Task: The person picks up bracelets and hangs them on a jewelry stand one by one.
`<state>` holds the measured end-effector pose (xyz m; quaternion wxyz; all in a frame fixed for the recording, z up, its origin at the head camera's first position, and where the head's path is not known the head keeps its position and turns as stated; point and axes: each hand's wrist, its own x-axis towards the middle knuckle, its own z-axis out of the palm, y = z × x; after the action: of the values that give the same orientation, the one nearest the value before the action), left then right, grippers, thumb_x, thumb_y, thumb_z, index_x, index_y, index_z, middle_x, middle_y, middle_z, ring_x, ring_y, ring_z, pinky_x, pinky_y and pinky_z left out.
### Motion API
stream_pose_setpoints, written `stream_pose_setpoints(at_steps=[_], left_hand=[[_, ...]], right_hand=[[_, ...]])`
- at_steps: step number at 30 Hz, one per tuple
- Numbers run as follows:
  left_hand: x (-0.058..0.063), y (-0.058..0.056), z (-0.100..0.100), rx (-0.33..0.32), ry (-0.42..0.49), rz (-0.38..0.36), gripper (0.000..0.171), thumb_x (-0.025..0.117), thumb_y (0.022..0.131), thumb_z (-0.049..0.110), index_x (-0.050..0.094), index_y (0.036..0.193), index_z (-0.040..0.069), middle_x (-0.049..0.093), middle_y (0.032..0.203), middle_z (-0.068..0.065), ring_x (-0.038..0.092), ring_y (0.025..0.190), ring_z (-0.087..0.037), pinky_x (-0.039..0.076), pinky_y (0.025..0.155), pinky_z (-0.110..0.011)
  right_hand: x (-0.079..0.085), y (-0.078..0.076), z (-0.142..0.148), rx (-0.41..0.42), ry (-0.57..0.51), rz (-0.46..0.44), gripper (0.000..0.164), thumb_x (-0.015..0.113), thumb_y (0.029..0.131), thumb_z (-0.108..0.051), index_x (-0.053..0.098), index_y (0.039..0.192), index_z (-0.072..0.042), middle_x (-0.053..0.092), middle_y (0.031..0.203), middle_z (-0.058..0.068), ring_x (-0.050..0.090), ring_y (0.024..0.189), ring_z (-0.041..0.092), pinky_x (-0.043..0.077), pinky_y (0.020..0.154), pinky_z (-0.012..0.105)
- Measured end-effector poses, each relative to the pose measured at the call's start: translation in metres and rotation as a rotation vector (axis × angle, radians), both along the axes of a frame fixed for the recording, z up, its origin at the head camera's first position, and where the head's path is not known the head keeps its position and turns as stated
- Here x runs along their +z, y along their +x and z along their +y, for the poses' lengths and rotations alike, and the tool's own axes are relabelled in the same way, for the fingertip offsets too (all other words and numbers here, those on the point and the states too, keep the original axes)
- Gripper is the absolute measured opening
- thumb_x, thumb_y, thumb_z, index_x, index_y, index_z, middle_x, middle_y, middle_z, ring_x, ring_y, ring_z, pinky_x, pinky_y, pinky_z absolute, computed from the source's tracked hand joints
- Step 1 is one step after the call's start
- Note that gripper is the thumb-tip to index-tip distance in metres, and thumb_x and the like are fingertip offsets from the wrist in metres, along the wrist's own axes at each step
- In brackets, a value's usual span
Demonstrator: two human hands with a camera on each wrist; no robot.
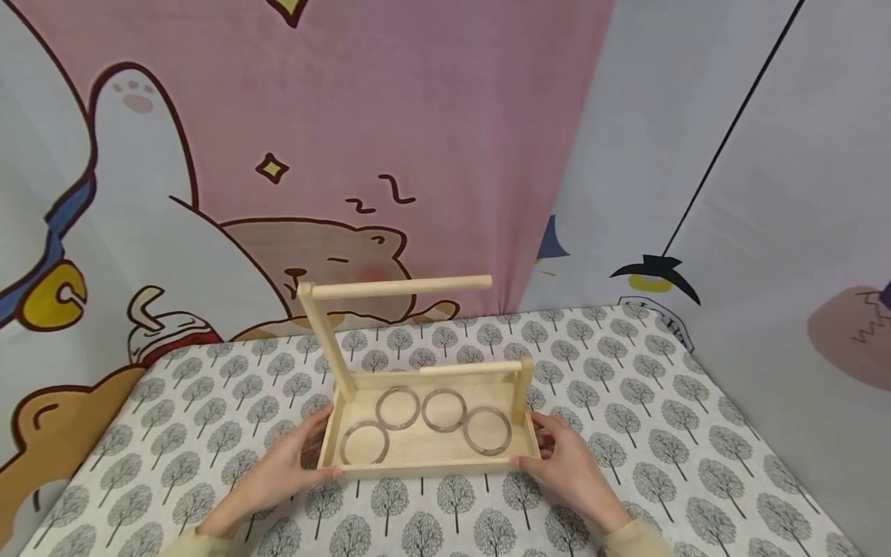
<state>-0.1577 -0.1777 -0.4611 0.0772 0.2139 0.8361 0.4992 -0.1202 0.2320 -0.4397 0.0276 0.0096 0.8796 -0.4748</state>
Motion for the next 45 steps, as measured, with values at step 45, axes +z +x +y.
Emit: stream_pose_setpoints(at_steps=[45], left_hand=[[-0.003, 0.004, 0.0, 0.021, 0.221, -0.194, 0.097, 0.084, 0.072, 0.005, 0.027, 0.15, 0.003, 0.029, 0.147, -0.033, 0.037, 0.13, -0.048, 0.046, 0.094, -0.033]], right_hand=[[0.001, -0.005, 0.007, 0.051, 0.027, 0.007, 0.085, 0.085, 0.072, -0.019, 0.041, 0.138, 0.011, 0.051, 0.127, 0.027, 0.061, 0.103, 0.035, 0.054, 0.085, 0.041]])
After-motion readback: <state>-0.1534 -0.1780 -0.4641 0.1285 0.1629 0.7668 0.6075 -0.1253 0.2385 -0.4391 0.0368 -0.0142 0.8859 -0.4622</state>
